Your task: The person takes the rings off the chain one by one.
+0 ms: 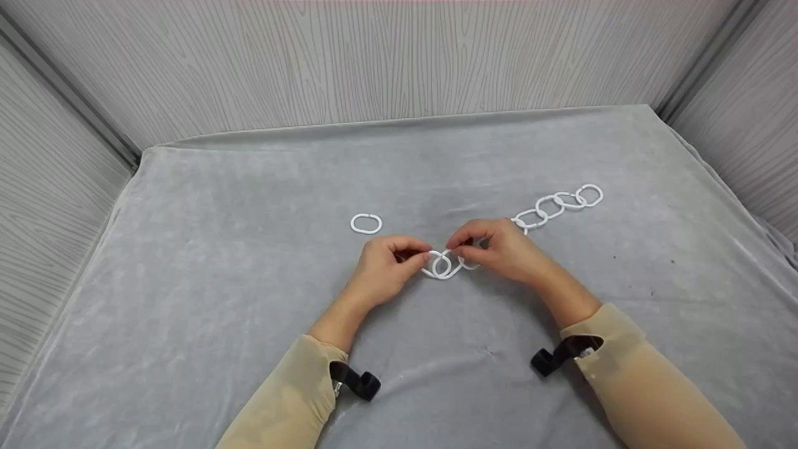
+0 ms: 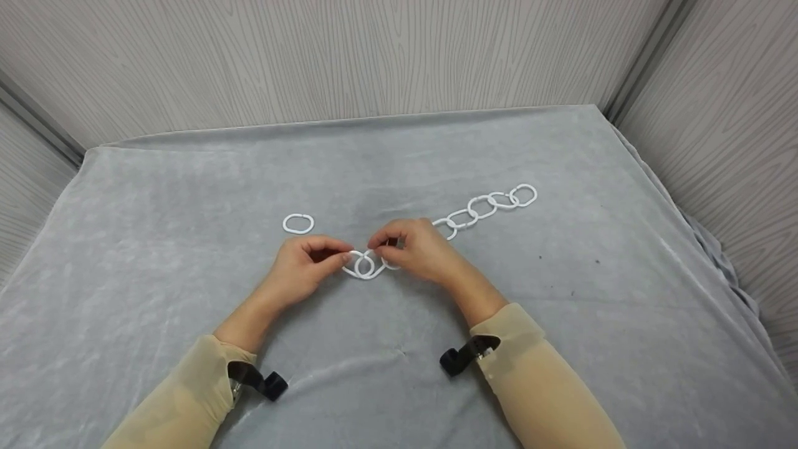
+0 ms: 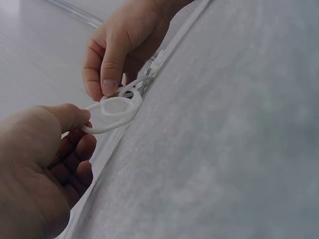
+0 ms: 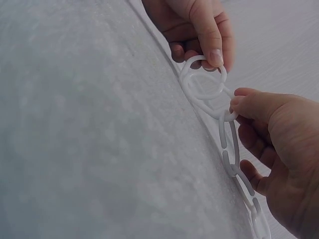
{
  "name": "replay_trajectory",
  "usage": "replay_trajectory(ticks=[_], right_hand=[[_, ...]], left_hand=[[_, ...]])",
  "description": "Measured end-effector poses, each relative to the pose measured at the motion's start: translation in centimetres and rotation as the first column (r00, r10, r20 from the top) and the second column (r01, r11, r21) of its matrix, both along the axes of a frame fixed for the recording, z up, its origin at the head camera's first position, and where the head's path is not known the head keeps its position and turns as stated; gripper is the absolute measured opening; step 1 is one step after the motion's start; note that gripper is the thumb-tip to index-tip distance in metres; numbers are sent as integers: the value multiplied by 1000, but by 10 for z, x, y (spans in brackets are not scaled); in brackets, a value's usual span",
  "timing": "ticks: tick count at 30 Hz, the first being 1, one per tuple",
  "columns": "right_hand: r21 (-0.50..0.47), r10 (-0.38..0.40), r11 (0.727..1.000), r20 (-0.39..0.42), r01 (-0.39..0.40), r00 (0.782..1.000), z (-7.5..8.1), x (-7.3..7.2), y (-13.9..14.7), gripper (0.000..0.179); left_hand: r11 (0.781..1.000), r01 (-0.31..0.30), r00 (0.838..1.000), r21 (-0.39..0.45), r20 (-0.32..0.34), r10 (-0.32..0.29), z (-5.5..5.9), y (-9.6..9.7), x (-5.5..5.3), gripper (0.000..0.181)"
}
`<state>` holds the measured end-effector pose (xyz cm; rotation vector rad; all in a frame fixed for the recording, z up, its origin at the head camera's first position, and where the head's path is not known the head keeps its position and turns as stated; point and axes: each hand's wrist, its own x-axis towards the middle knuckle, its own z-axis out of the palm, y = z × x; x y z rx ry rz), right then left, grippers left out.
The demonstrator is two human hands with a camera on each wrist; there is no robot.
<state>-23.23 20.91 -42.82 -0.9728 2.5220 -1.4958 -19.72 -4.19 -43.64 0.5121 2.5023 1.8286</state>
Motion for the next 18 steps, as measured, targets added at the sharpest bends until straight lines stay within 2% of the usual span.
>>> replay_trajectory(ticks=[8, 18], right_hand=[[13, -15, 1000, 53, 14, 998, 3, 0, 0, 12], [18, -38, 999, 121, 36, 992, 5, 0, 1, 12]], left_hand=[[1000, -8, 1000, -14, -20, 7, 2, 0, 0, 9], [1000, 11, 996, -16, -84, -12, 5, 1, 2, 10]])
